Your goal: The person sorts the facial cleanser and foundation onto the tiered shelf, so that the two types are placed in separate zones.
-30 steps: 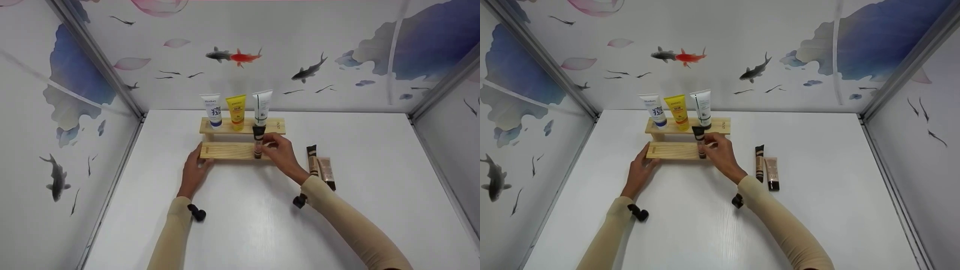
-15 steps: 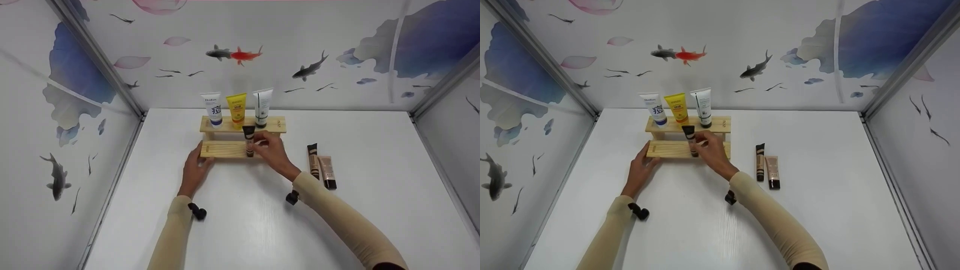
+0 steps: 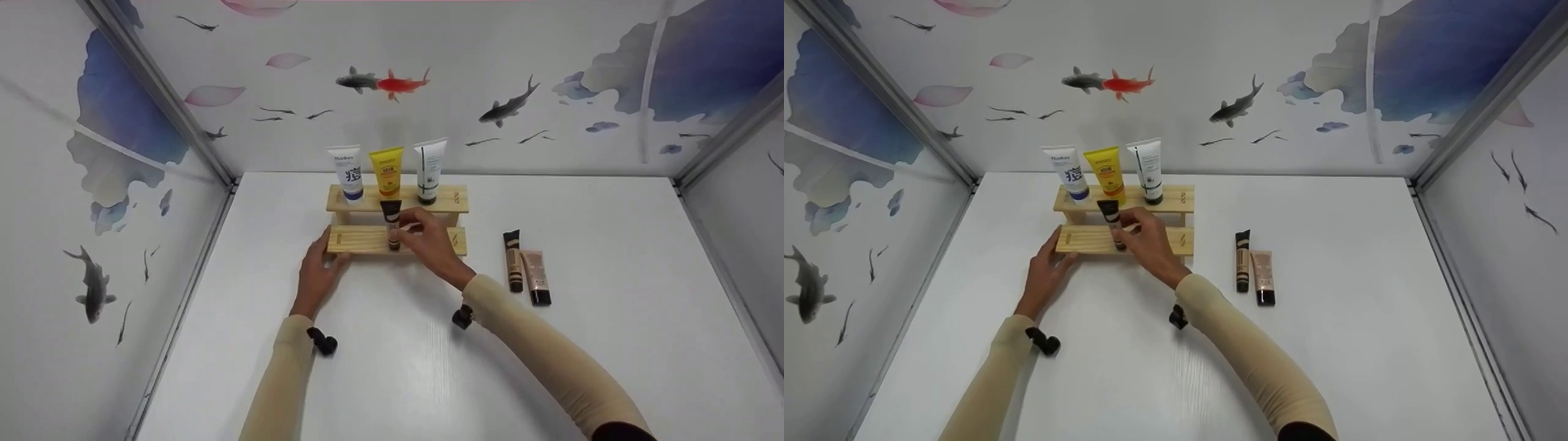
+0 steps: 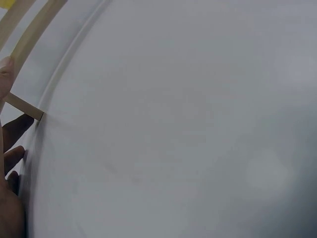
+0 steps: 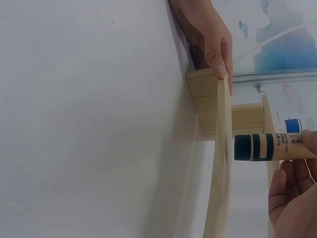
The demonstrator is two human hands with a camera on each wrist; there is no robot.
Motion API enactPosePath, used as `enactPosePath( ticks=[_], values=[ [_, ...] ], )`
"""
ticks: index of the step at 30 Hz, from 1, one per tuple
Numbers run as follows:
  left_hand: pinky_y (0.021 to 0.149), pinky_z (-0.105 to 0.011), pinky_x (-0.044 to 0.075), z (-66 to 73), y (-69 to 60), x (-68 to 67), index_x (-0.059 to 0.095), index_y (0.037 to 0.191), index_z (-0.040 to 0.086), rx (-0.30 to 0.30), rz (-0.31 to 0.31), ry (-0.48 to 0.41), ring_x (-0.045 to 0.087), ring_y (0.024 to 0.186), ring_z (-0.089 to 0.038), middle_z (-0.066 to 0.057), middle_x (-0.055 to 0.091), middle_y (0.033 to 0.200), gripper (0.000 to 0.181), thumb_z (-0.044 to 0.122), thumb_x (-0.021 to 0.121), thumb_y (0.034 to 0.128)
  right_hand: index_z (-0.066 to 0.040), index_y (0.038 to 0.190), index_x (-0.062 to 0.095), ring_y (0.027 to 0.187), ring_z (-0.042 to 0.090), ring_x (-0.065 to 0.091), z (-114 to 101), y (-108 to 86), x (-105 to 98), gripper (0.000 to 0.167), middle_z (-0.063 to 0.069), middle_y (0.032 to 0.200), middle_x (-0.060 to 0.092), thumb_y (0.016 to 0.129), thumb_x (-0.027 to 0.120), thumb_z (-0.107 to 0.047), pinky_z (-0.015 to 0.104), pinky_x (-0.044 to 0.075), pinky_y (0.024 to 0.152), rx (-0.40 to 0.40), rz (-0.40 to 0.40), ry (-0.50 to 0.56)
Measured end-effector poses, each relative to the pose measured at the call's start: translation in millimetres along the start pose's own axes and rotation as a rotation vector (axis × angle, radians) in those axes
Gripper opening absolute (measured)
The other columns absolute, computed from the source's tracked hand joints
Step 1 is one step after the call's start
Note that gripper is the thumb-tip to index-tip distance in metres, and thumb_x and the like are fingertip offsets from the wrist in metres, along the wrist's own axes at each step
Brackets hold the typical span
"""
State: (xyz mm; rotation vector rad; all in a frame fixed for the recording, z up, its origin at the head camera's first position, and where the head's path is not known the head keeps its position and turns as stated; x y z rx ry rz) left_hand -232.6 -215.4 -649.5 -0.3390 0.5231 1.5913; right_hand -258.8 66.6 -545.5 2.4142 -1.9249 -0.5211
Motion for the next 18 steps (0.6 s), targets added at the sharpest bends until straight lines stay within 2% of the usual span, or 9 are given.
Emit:
enactPosePath(
  ticks=[6,11,18],
  values=[
    [0.13,-0.05,0.036,2.1,-0.9,-0.4,0.03,0.176,0.02,0.005,0.008,-0.003,0.046,0.156,-0.031,-0.012,0.044,0.172,0.09,0.06,0.07,0.1046,-0.007,0.125,0.075,0.113,0.021,0.069,-2.9,6.1,10.1,0.026,0.004,0.121,0.075,0.101,0.083,-0.016,0.042,0.059,0.101,-0.018,-0.004,-0.01],
    [0.129,-0.05,0.038,4.0,-0.5,-0.8,0.03,0.176,0.022,-0.011,0.003,-0.008,0.048,0.154,-0.03,-0.011,0.045,0.17,0.092,0.065,0.067,0.1038,-0.005,0.125,0.075,0.114,0.021,0.069,-4.4,12.6,19.2,0.026,0.005,0.122,0.074,0.102,0.082,-0.012,0.039,0.061,0.101,-0.042,-0.014,-0.004],
    [0.131,-0.051,0.034,2.8,-1.1,-0.2,0.03,0.176,0.026,-0.035,-0.005,-0.01,0.041,0.159,-0.028,-0.008,0.041,0.174,0.091,0.067,0.066,0.1035,-0.007,0.126,0.074,0.113,0.019,0.069,-0.9,17.0,32.7,0.025,0.004,0.122,0.074,0.102,0.081,-0.012,0.038,0.061,0.101,-0.026,-0.019,0.016]
  ],
)
Point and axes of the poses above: each hand's wrist, its own y-axis towards the middle knuckle, its own x-axis out of the palm, z = x × y, the point moved 2 cm from there along y, towards the middle knuckle
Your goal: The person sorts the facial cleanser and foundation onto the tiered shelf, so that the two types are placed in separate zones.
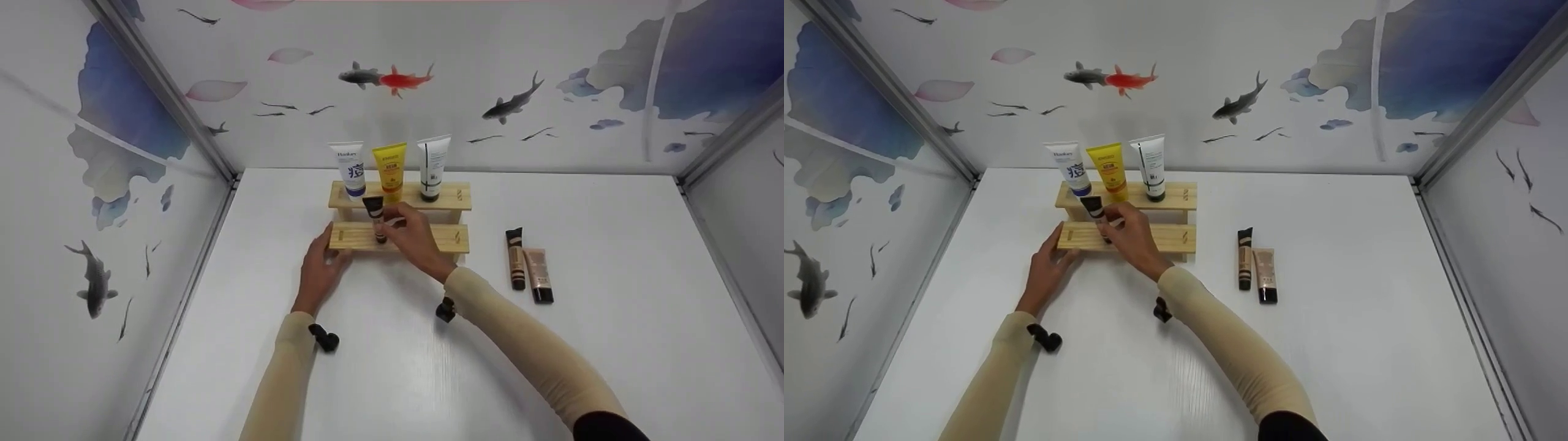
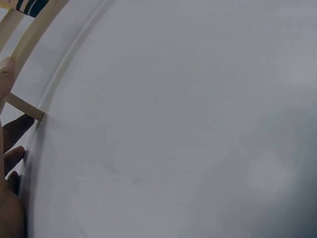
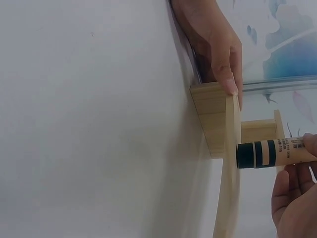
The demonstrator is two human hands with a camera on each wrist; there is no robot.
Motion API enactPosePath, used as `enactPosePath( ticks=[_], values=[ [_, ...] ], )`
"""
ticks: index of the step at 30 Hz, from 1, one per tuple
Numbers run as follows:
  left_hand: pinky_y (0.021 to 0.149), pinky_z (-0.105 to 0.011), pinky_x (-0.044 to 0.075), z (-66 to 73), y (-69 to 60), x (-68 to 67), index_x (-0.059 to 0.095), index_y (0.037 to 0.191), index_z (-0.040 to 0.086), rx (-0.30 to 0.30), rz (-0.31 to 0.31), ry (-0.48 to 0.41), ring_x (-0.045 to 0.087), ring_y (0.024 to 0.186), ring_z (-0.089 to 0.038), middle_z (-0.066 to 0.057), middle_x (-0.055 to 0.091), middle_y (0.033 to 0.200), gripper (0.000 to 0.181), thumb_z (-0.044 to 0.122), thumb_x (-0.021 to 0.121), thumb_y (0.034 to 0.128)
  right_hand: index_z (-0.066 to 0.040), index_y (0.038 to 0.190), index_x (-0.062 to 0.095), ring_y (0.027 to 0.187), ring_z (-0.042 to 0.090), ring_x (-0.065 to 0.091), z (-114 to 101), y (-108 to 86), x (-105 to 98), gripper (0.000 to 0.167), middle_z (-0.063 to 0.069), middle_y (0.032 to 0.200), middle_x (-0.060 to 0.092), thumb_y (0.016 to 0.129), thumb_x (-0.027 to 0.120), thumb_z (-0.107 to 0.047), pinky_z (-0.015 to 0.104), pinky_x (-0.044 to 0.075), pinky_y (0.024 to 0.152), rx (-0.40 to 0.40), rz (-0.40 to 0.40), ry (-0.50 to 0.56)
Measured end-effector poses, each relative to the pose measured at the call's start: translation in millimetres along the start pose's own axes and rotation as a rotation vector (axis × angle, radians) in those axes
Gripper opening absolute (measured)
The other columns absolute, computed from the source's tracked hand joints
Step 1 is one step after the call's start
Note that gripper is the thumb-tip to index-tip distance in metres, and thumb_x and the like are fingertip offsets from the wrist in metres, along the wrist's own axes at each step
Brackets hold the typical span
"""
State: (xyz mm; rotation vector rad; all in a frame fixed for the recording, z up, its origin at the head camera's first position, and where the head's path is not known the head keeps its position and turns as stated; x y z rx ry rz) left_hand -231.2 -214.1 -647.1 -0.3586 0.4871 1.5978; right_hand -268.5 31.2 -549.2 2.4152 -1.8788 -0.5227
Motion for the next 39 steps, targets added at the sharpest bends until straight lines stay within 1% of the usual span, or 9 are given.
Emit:
enactPosePath(
  ticks=[5,14,17,21,25,28,32,39],
  values=[
    [0.131,-0.051,0.035,-0.5,0.5,0.3,0.029,0.176,0.029,-0.003,-0.005,-0.017,0.043,0.158,-0.028,-0.007,0.041,0.174,0.092,0.069,0.067,0.1028,-0.005,0.126,0.074,0.113,0.02,0.069,-1.6,3.6,8.1,0.025,0.006,0.121,0.075,0.102,0.081,-0.009,0.038,0.062,0.1,-0.024,-0.002,-0.001],
    [0.128,-0.05,0.039,-1.7,0.7,1.3,0.029,0.176,0.026,0.0,-0.003,-0.018,0.048,0.153,-0.027,-0.007,0.043,0.172,0.09,0.065,0.067,0.1043,-0.005,0.126,0.076,0.112,0.019,0.07,-3.7,10.7,21.5,0.026,0.005,0.121,0.076,0.1,0.082,-0.007,0.037,0.061,0.099,-0.019,-0.001,0.003],
    [0.126,-0.048,0.042,-2.2,0.9,1.8,0.03,0.176,0.024,0.009,0.0,-0.017,0.05,0.152,-0.027,-0.008,0.046,0.169,0.091,0.065,0.067,0.1043,-0.005,0.125,0.076,0.112,0.02,0.07,-3.6,12.7,26.2,0.027,0.006,0.121,0.077,0.099,0.082,-0.005,0.038,0.061,0.099,-0.02,-0.006,0.015],
    [0.124,-0.045,0.046,-1.4,0.9,1.5,0.03,0.176,0.021,0.038,0.0,-0.018,0.053,0.15,-0.027,-0.01,0.048,0.165,0.092,0.066,0.066,0.1046,-0.004,0.126,0.075,0.112,0.02,0.07,-4.1,14.1,31.6,0.027,0.007,0.122,0.076,0.099,0.081,-0.004,0.038,0.061,0.099,-0.019,-0.019,0.032],
    [0.122,-0.046,0.048,-0.3,0.5,0.0,0.03,0.176,0.02,0.044,0.006,-0.029,0.055,0.148,-0.027,-0.01,0.049,0.164,0.093,0.066,0.067,0.1039,-0.006,0.129,0.074,0.114,0.018,0.069,-5.0,15.2,35.4,0.028,0.005,0.124,0.076,0.101,0.079,-0.004,0.037,0.061,0.101,-0.017,-0.031,0.036],
    [0.123,-0.046,0.048,-0.3,0.4,-0.4,0.03,0.176,0.021,0.034,0.006,-0.032,0.056,0.148,-0.026,-0.009,0.048,0.166,0.093,0.067,0.068,0.1034,-0.006,0.13,0.073,0.115,0.018,0.069,-4.9,16.2,37.5,0.028,0.005,0.126,0.076,0.102,0.078,-0.004,0.036,0.06,0.102,-0.015,-0.023,0.033],
    [0.125,-0.047,0.045,-1.1,1.2,-0.1,0.031,0.176,0.022,0.027,0.005,-0.026,0.053,0.15,-0.027,-0.009,0.046,0.168,0.093,0.067,0.068,0.103,-0.004,0.13,0.072,0.117,0.019,0.069,-4.2,17.5,40.4,0.028,0.006,0.126,0.076,0.102,0.078,-0.003,0.037,0.061,0.102,-0.009,-0.009,0.039],
    [0.126,-0.049,0.043,-2.0,2.0,1.0,0.032,0.175,0.021,0.041,0.01,-0.011,0.052,0.151,-0.028,-0.01,0.048,0.167,0.093,0.065,0.069,0.1031,-0.003,0.13,0.072,0.118,0.02,0.069,-3.9,17.9,44.3,0.028,0.008,0.128,0.075,0.102,0.078,-0.004,0.037,0.06,0.102,-0.007,-0.015,0.03]
  ],
)
Point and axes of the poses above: each hand's wrist, its own y-axis towards the middle knuckle, its own x-axis out of the palm, z = x × y, the point moved 2 cm from there along y, towards the middle knuckle
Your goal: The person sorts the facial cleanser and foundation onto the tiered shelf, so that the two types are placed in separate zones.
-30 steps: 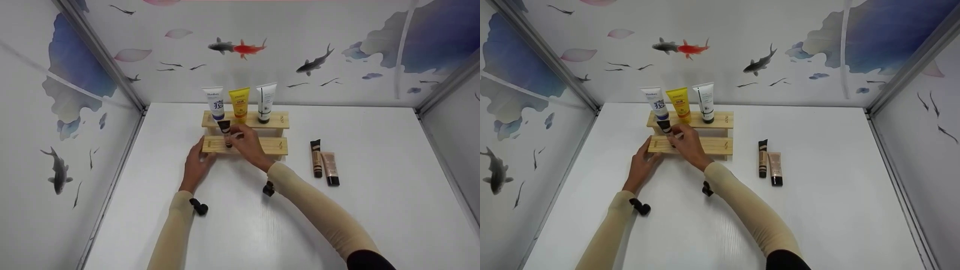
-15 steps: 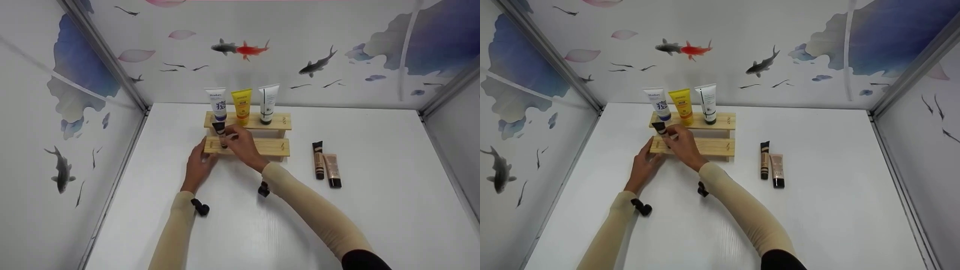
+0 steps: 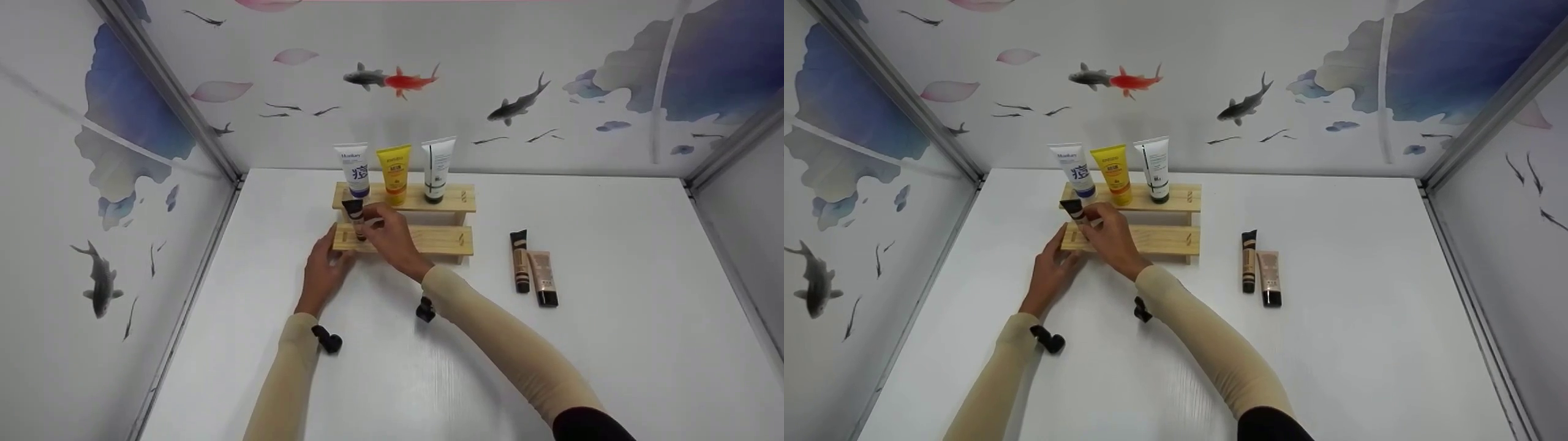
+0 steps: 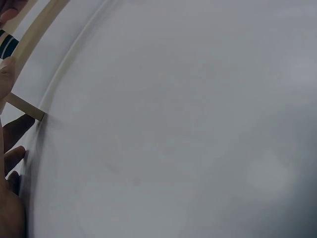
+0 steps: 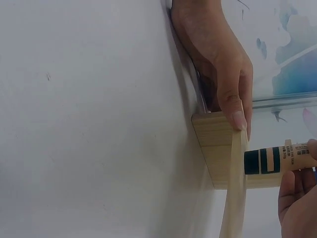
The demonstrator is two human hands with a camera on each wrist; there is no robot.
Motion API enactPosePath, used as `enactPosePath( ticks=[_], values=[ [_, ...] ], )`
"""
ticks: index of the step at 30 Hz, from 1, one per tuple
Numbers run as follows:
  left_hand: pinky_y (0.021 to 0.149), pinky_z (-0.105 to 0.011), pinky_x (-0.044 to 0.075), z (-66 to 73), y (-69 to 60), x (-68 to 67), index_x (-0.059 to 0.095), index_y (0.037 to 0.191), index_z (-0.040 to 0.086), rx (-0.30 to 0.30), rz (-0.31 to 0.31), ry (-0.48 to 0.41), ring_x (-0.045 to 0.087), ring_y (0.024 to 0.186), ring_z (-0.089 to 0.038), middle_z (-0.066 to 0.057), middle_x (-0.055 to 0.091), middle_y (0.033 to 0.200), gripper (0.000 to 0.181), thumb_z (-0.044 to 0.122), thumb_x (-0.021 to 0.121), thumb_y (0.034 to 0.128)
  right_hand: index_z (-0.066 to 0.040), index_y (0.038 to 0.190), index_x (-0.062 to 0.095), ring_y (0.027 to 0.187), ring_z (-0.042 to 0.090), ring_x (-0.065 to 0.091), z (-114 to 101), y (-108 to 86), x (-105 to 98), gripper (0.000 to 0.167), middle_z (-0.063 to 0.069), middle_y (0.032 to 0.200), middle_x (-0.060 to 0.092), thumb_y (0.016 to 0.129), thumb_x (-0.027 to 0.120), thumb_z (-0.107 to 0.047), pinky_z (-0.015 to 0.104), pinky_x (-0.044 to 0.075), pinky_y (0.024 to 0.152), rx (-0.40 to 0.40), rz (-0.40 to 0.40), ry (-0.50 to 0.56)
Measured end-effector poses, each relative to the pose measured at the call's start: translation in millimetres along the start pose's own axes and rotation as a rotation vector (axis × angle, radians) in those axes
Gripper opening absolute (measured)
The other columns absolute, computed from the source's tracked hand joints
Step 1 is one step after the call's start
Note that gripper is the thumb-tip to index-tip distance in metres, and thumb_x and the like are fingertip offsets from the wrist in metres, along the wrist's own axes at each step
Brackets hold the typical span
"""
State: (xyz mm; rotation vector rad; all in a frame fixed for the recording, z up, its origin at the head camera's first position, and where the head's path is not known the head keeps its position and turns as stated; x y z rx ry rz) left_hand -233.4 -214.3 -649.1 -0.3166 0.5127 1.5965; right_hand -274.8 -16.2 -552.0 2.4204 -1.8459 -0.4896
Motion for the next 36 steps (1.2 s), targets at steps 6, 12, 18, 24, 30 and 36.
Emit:
enactPosePath(
  ticks=[6,12,18,24,30,36],
  values=[
    [0.127,-0.048,0.042,0.0,0.5,-0.1,0.031,0.176,0.022,-0.021,-0.002,0.0,0.051,0.152,-0.026,-0.008,0.046,0.169,0.096,0.072,0.066,0.1016,-0.004,0.132,0.071,0.117,0.018,0.069,-0.7,0.1,0.0,0.029,0.006,0.128,0.074,0.103,0.076,-0.005,0.036,0.06,0.101,-0.004,-0.008,-0.002],
    [0.129,-0.051,0.038,-0.2,-0.1,0.3,0.03,0.176,0.025,-0.047,-0.002,0.012,0.048,0.155,-0.025,-0.005,0.044,0.171,0.097,0.075,0.064,0.1005,-0.006,0.132,0.072,0.118,0.019,0.069,3.6,-5.6,-7.0,0.027,0.005,0.128,0.074,0.105,0.075,-0.009,0.035,0.06,0.102,0.0,-0.013,-0.008],
    [0.126,-0.049,0.042,1.6,-0.9,-0.1,0.03,0.176,0.025,-0.033,-0.006,-0.019,0.052,0.15,-0.025,-0.006,0.047,0.167,0.095,0.073,0.066,0.1013,0.0,0.132,0.071,0.12,0.026,0.07,5.6,-13.1,-21.6,0.029,0.016,0.131,0.073,0.105,0.076,-0.008,0.04,0.061,0.103,-0.014,0.01,-0.013],
    [0.128,-0.053,0.039,1.5,-2.2,0.3,0.029,0.176,0.026,-0.045,-0.013,-0.029,0.049,0.153,-0.029,-0.008,0.045,0.169,0.095,0.071,0.067,0.1015,-0.002,0.129,0.072,0.119,0.027,0.071,7.0,-19.8,-34.9,0.026,0.01,0.126,0.074,0.105,0.077,-0.008,0.041,0.061,0.103,-0.037,0.033,-0.041],
    [0.13,-0.053,0.035,2.1,-2.1,0.2,0.03,0.176,0.024,-0.032,-0.002,-0.018,0.045,0.156,-0.031,-0.01,0.044,0.172,0.096,0.071,0.067,0.1015,-0.004,0.129,0.073,0.118,0.025,0.072,7.1,-25.0,-47.4,0.026,0.009,0.125,0.075,0.104,0.079,-0.009,0.043,0.061,0.102,-0.026,0.055,-0.052],
    [0.131,-0.052,0.035,1.2,-0.4,0.7,0.03,0.176,0.022,-0.013,0.001,-0.004,0.045,0.156,-0.03,-0.01,0.044,0.171,0.093,0.066,0.067,0.1034,-0.005,0.128,0.073,0.119,0.025,0.071,7.6,-31.4,-60.6,0.023,0.017,0.129,0.074,0.105,0.077,-0.01,0.043,0.06,0.102,-0.017,0.048,-0.057]
  ],
)
Point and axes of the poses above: each hand's wrist, its own y-axis towards the middle knuckle, its own x-axis out of the palm, z = x × y, the point moved 2 cm from there along y, towards the middle knuckle
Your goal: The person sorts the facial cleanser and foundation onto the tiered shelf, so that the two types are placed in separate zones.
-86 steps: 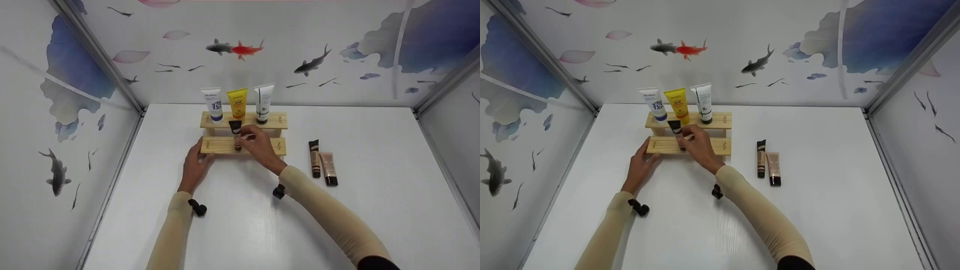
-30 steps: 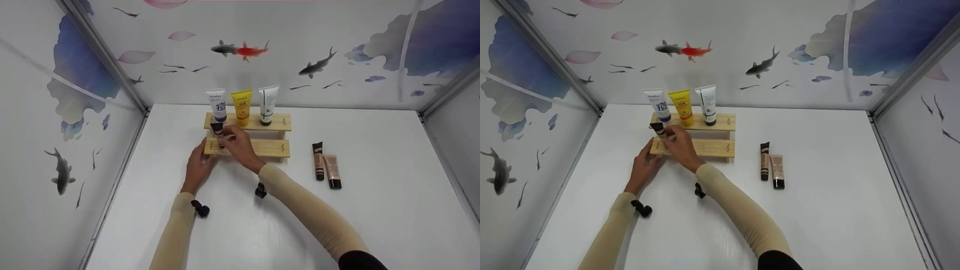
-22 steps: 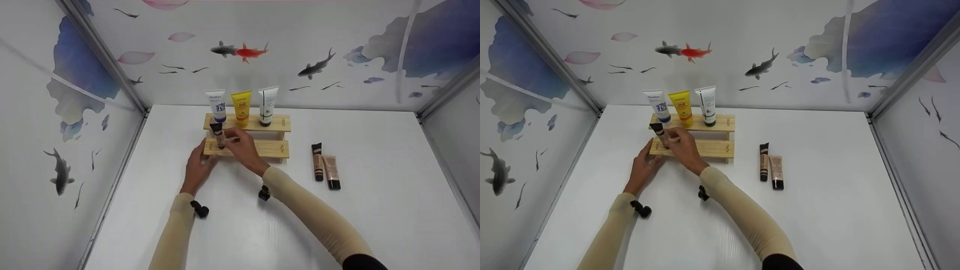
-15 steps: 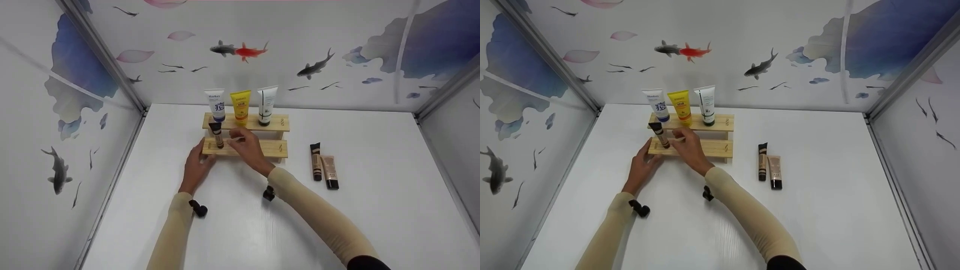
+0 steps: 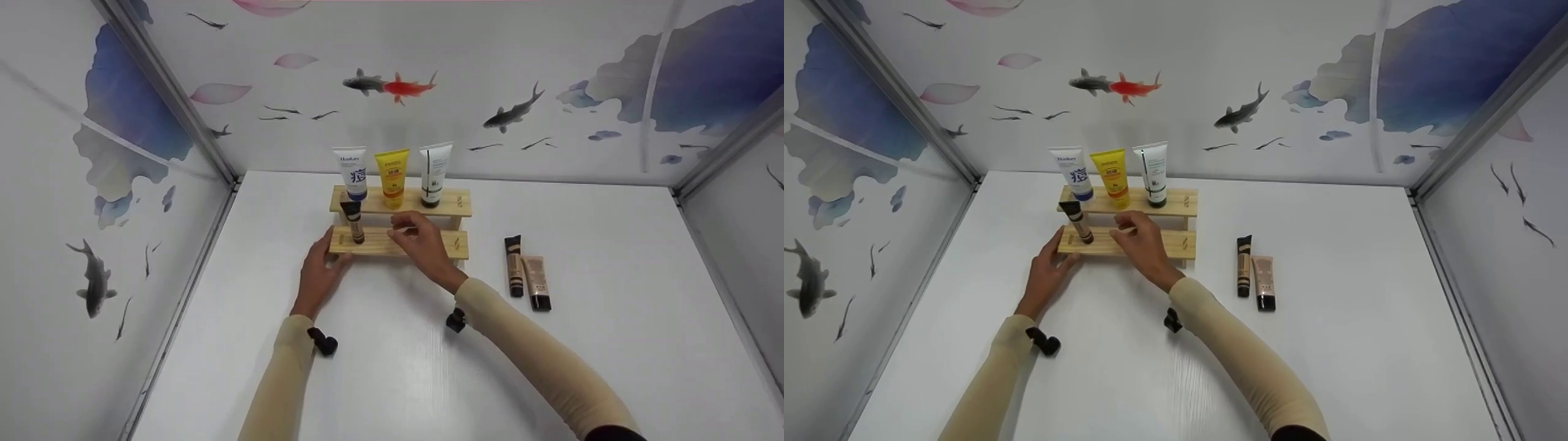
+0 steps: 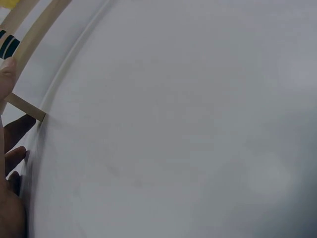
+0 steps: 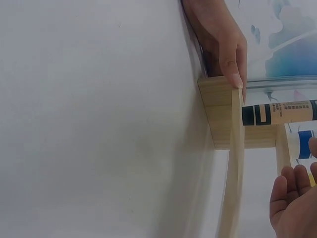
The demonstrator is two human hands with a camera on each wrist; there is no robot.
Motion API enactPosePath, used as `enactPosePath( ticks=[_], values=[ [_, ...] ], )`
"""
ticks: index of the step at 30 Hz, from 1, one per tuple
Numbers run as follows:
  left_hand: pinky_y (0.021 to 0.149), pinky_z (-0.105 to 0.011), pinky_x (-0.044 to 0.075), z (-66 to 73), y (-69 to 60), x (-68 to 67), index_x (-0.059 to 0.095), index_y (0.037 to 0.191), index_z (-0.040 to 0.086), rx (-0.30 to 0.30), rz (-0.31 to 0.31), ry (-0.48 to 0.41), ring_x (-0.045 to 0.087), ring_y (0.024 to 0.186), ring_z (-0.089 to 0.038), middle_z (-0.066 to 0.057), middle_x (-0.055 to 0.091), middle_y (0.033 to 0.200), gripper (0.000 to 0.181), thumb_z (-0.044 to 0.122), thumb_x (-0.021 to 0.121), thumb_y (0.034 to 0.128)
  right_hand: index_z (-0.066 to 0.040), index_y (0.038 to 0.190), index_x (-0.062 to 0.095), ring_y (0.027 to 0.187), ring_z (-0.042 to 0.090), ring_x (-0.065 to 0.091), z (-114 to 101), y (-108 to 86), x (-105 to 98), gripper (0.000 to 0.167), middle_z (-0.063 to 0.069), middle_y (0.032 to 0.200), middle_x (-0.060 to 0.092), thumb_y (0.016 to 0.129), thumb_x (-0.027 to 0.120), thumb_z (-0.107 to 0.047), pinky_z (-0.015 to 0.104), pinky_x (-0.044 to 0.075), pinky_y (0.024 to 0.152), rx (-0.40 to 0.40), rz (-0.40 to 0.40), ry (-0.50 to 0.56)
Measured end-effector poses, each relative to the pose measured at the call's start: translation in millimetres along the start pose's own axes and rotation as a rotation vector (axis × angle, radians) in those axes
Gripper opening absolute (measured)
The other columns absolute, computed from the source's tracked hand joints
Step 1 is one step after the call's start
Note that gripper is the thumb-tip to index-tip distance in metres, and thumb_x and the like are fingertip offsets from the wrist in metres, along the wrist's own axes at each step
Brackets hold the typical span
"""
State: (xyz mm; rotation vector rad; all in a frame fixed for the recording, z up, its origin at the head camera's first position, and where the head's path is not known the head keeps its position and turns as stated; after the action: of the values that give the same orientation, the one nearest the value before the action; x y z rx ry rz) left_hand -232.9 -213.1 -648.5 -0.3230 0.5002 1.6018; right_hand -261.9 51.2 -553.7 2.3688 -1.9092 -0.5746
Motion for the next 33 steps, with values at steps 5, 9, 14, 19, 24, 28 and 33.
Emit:
enactPosePath(
  ticks=[5,9,14,19,24,28,33],
  values=[
    [0.131,-0.052,0.034,-0.3,0.1,-0.4,0.031,0.175,0.017,0.022,0.004,0.019,0.045,0.156,-0.032,-0.013,0.047,0.169,0.092,0.061,0.069,0.1046,-0.004,0.129,0.073,0.12,0.027,0.071,3.6,-7.1,-10.2,0.024,0.011,0.129,0.073,0.107,0.076,-0.012,0.043,0.06,0.102,-0.013,-0.007,0.005],
    [0.131,-0.051,0.034,-0.6,0.8,-0.4,0.031,0.176,0.018,0.015,0.001,0.033,0.045,0.156,-0.032,-0.013,0.047,0.169,0.091,0.061,0.068,0.1049,-0.003,0.13,0.074,0.12,0.028,0.071,7.1,-12.3,-19.5,0.026,0.01,0.128,0.073,0.106,0.076,-0.012,0.043,0.06,0.102,-0.027,-0.005,-0.002],
    [0.131,-0.051,0.035,0.4,1.1,0.6,0.03,0.176,0.018,0.017,-0.008,0.045,0.046,0.156,-0.032,-0.014,0.047,0.168,0.089,0.059,0.068,0.1059,-0.004,0.137,0.073,0.119,0.027,0.071,9.6,-20.5,-33.8,0.032,0.012,0.13,0.073,0.107,0.076,-0.014,0.042,0.06,0.102,-0.017,-0.004,-0.017],
    [0.13,-0.051,0.037,1.7,0.5,-0.3,0.031,0.175,0.017,0.02,-0.001,0.043,0.048,0.153,-0.033,-0.015,0.048,0.167,0.089,0.057,0.069,0.1057,-0.005,0.141,0.072,0.119,0.027,0.07,12.5,-27.2,-47.5,0.035,0.021,0.131,0.073,0.107,0.076,-0.016,0.042,0.06,0.102,-0.017,0.005,-0.041],
    [0.128,-0.05,0.04,0.5,-0.3,-1.4,0.031,0.176,0.018,0.008,0.0,0.034,0.05,0.151,-0.032,-0.014,0.048,0.167,0.09,0.061,0.068,0.105,-0.005,0.141,0.072,0.119,0.031,0.07,13.7,-32.8,-58.9,0.036,0.025,0.13,0.072,0.105,0.077,-0.01,0.039,0.059,0.1,-0.025,0.022,-0.05],
    [0.126,-0.049,0.042,0.0,-0.1,-1.8,0.03,0.176,0.02,0.004,-0.007,0.023,0.052,0.149,-0.03,-0.013,0.048,0.167,0.091,0.062,0.068,0.1046,-0.001,0.141,0.071,0.119,0.039,0.069,11.3,-39.6,-66.4,0.036,0.027,0.129,0.07,0.105,0.076,-0.002,0.036,0.058,0.098,-0.032,0.041,-0.059],
    [0.131,-0.051,0.035,1.5,0.3,-2.2,0.029,0.176,0.018,0.008,-0.005,0.042,0.045,0.155,-0.031,-0.014,0.046,0.17,0.092,0.062,0.068,0.1047,0.006,0.14,0.068,0.118,0.048,0.067,-5.2,-52.6,-76.3,0.036,0.033,0.127,0.068,0.105,0.072,0.004,0.039,0.058,0.098,-0.047,0.048,-0.053]
  ],
)
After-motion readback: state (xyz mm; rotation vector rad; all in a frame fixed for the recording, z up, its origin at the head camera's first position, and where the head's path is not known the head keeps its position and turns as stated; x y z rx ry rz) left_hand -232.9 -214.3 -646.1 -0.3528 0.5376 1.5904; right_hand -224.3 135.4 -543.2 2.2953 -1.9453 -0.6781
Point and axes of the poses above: each hand's wrist, its own y-axis towards the middle knuckle, its own x-axis out of the palm, z = x × y, the point moved 2 cm from there along y, towards the middle knuckle
